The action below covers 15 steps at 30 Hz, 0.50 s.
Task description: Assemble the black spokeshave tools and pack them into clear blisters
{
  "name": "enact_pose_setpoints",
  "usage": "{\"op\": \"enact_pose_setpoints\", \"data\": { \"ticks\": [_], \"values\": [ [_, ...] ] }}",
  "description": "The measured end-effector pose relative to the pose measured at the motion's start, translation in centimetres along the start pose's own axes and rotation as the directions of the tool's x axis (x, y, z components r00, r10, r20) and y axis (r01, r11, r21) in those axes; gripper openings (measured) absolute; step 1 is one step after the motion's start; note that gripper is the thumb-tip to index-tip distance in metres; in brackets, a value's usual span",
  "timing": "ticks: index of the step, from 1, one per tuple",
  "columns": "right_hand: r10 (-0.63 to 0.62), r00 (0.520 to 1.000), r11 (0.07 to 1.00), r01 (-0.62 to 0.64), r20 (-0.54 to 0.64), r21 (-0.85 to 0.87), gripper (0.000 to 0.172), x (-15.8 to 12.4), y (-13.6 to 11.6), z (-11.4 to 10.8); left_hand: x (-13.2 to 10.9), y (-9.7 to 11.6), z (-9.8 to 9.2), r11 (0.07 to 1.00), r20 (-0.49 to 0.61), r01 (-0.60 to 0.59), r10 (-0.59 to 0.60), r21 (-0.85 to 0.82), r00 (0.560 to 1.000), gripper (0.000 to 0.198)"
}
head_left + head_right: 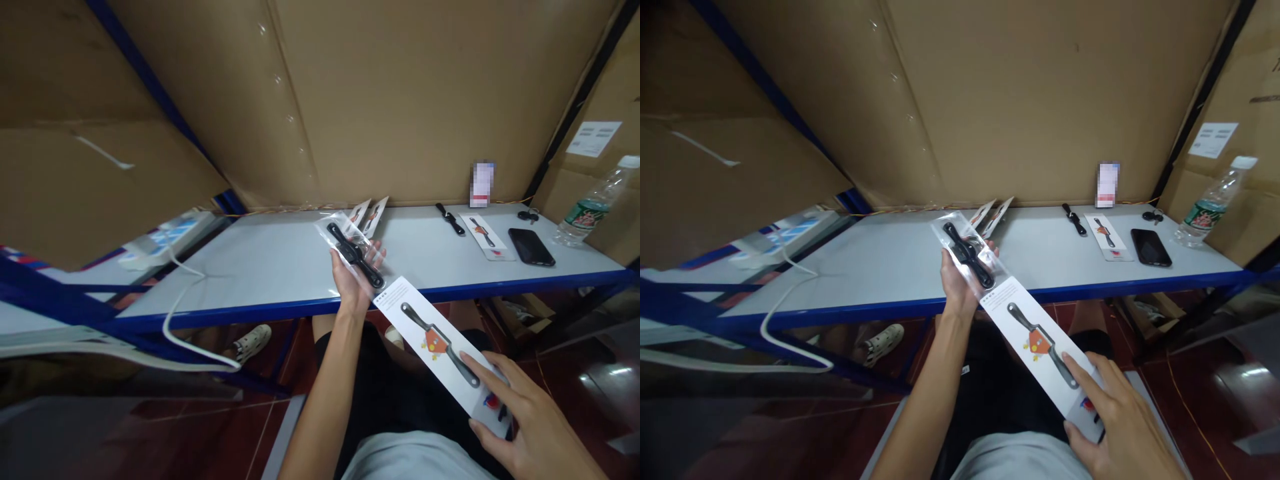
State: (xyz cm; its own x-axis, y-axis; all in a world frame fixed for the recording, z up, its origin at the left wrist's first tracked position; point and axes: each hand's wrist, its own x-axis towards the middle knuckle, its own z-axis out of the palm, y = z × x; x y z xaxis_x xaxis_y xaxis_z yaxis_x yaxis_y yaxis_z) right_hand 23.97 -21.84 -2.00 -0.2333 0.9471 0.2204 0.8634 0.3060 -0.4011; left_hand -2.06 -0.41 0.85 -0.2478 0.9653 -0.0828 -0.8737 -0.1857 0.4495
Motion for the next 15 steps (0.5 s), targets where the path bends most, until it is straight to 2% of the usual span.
{"op": "enact_pose_setpoints", "data": {
  "ticks": [4, 7, 10, 15],
  "values": [
    [-0.064, 0.996, 0.997, 0.061, -0.068, -0.05, 0.07, 0.7, -1.1, 1.6, 0.0, -0.1, 0.1, 1.0, -0.009, 0.001, -0.001, 0.002, 1.0, 0.054],
    [-0.066, 0.989, 0.996, 0.057, -0.133, -0.073, 0.076, 2.6, -3.2, 2.7, 0.1, -0.2, 0.1, 1.0, -0.029, 0.019, -0.018, 0.022, 0.999, 0.059],
    [-0.054, 0.982, 0.997, 0.042, -0.183, -0.068, 0.078, 6.1, -5.6, 3.2, 0.2, -0.3, 0.1, 0.999, -0.019, 0.028, -0.027, 0.018, 0.999, 0.061],
    [-0.098, 0.958, 0.995, 0.09, -0.268, -0.04, 0.072, 12.4, -8.9, 3.6, -0.1, -0.3, 0.4, 0.997, -0.017, 0.067, -0.067, 0.026, 0.998, 0.068]
  ]
}}
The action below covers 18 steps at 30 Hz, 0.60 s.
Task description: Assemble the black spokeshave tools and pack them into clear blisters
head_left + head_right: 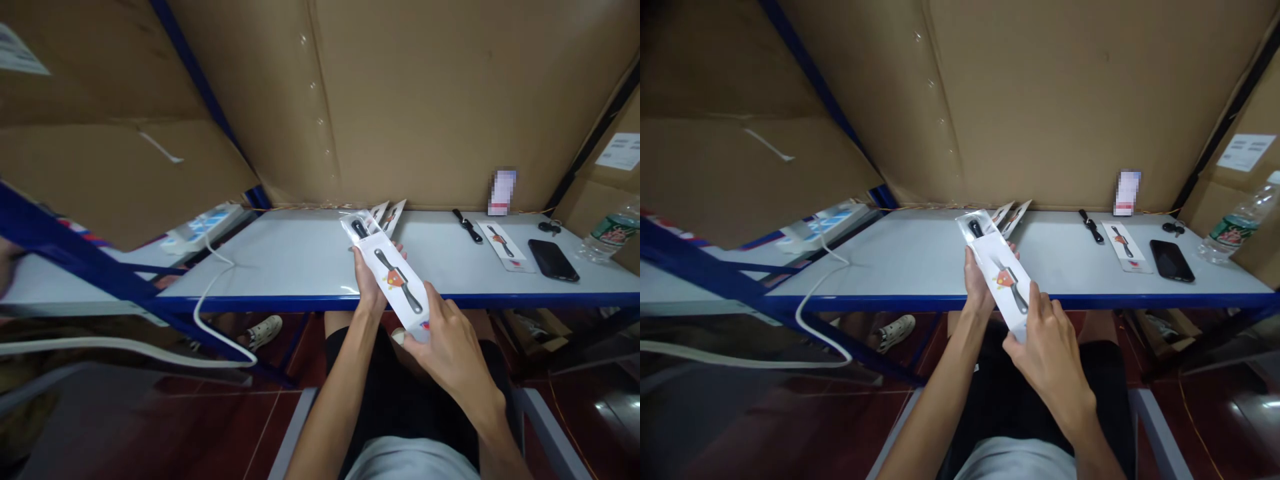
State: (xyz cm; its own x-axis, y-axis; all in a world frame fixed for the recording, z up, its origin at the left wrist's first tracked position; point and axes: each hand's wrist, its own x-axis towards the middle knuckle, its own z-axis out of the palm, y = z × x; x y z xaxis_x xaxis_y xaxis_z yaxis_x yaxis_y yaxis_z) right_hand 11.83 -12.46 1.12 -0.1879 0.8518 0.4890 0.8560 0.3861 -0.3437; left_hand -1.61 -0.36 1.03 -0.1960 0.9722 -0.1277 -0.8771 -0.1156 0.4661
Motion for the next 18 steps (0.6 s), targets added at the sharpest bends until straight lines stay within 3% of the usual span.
{"op": "enact_pose_setpoints", "data": {
  "ticks": [3, 5, 8, 10, 12, 18],
  "values": [
    [-0.052, 0.994, 0.993, 0.061, -0.091, 0.1, 0.061, 0.9, -0.2, 0.8, 0.0, 0.0, 0.0, 1.0, -0.025, 0.026, -0.026, -0.017, 0.999, 0.069],
    [-0.073, 0.969, 0.974, 0.119, -0.235, 0.191, 0.049, 0.3, 0.3, 1.2, 0.0, 0.0, 0.1, 0.997, -0.03, 0.054, -0.056, -0.051, 0.998, 0.069],
    [0.001, 0.849, 0.942, 0.177, -0.529, 0.286, 0.032, -0.7, 1.3, 2.0, -0.1, 0.0, 0.3, 0.991, -0.026, 0.085, -0.089, -0.107, 0.996, 0.07],
    [0.016, 0.769, 0.925, 0.231, -0.639, 0.302, 0.028, -0.4, 1.4, 2.8, -0.2, 0.1, 0.5, 0.986, -0.02, 0.094, -0.097, -0.135, 0.995, 0.07],
    [-0.013, 0.739, 0.905, 0.296, -0.673, 0.307, 0.028, 0.8, 0.9, 3.6, -0.3, 0.2, 0.6, 0.984, -0.024, 0.099, -0.103, -0.15, 0.994, 0.069],
    [-0.032, 0.724, 0.88, 0.348, -0.689, 0.324, 0.028, 6.0, -1.6, 4.3, 0.0, 0.4, 0.4, 0.978, -0.027, 0.138, -0.144, -0.158, 0.989, 0.074]
  ]
}}
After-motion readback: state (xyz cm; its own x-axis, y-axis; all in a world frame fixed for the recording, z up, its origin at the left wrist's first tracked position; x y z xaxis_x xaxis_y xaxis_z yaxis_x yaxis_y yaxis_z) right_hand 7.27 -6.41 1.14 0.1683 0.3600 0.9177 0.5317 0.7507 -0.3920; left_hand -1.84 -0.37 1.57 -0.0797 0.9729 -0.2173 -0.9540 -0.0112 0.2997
